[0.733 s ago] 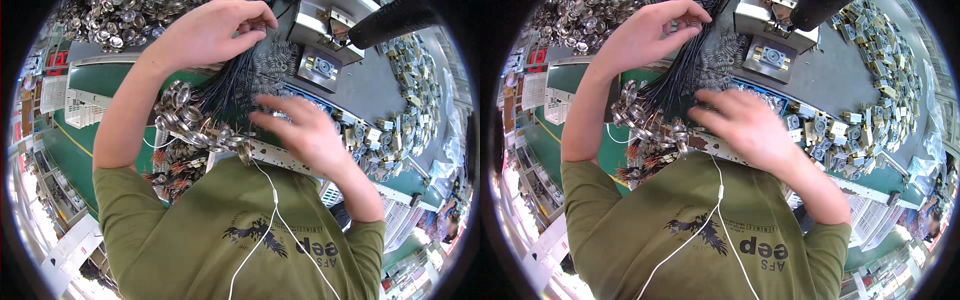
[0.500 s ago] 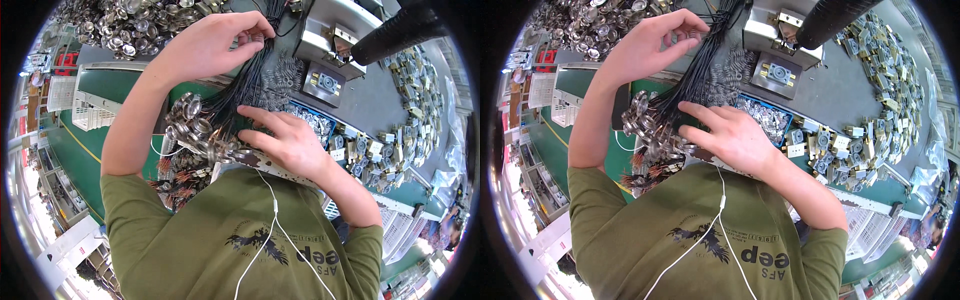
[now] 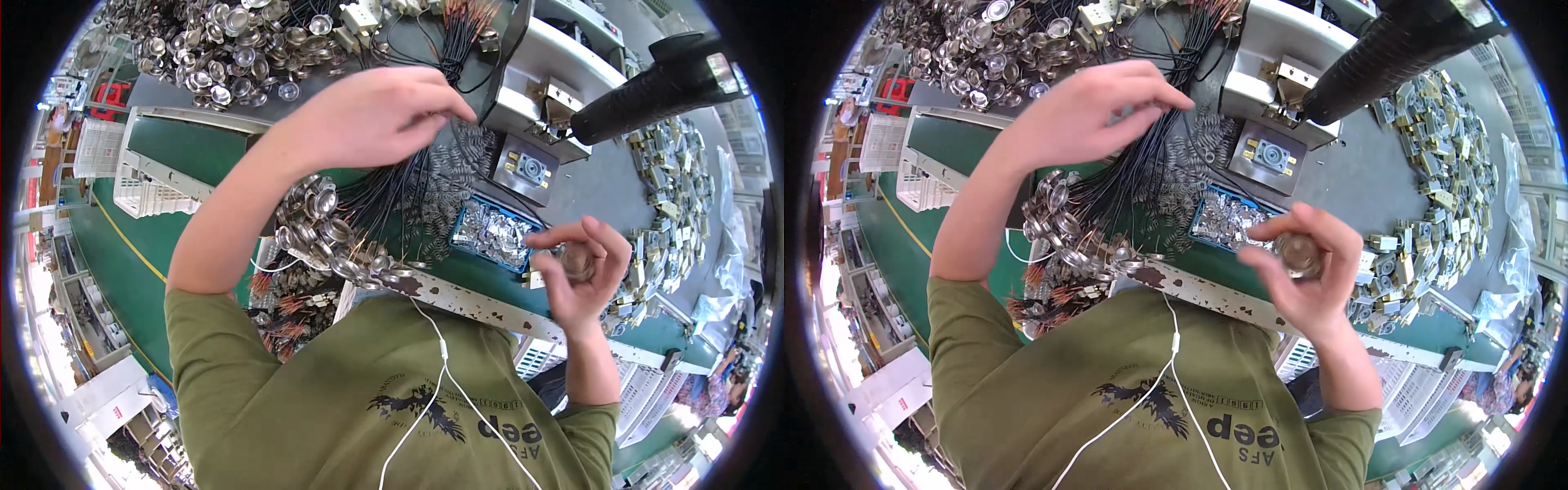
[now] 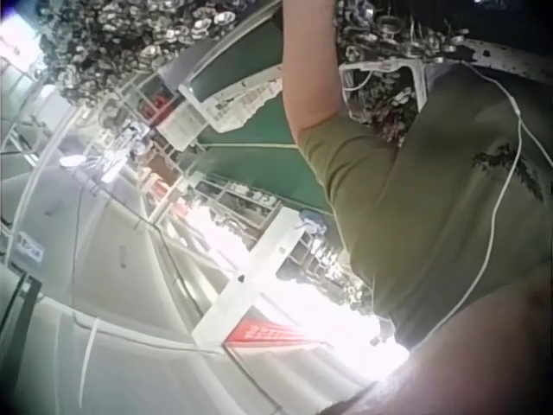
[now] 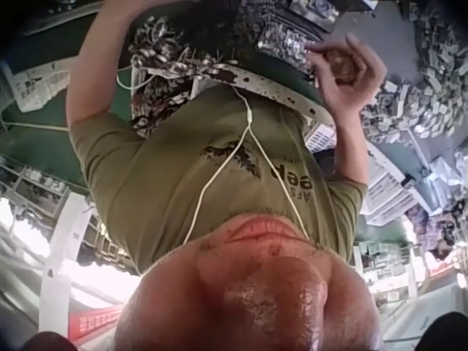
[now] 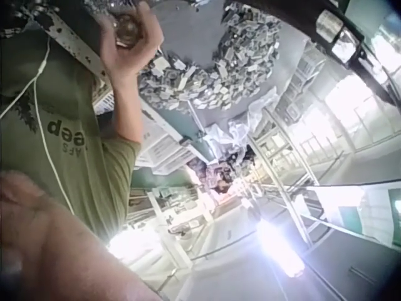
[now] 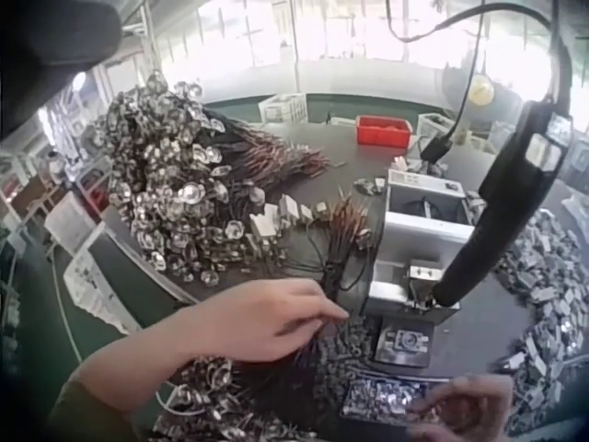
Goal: Manually assembling small electronic parts by connecting wires and using a handheld industrial tool on a factory production line.
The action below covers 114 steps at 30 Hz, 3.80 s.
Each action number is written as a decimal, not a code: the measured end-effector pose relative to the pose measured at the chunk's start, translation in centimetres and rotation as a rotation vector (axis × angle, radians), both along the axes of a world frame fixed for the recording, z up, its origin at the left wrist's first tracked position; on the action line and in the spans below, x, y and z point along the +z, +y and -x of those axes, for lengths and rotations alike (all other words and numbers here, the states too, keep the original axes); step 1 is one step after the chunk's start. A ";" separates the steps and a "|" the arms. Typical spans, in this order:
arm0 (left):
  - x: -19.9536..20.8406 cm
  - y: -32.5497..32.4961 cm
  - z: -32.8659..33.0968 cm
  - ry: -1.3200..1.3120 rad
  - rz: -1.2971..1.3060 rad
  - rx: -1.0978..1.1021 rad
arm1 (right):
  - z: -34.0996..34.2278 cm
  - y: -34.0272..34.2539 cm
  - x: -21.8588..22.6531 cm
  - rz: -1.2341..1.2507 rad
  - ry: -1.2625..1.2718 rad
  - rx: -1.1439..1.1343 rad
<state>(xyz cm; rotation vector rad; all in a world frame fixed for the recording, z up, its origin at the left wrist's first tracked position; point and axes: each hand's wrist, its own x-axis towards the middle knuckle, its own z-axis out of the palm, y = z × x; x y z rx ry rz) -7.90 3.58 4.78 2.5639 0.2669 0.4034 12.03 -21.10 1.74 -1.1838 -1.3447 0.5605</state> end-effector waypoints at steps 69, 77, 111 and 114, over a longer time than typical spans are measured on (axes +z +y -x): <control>0.2 -4.1 -5.6 0.122 -0.021 -0.225 | -3.3 1.3 -1.9 0.457 0.578 -0.020; -4.5 -5.1 -6.6 -0.089 0.073 -0.254 | -1.1 0.7 -2.2 0.054 0.781 -0.124; -2.6 -3.9 -6.0 -0.117 -0.072 -0.354 | -4.3 1.9 -2.4 0.350 -0.635 -0.266; -1.5 -2.8 -8.2 -0.019 0.175 -0.204 | -5.2 1.4 -1.2 0.203 -0.429 -0.346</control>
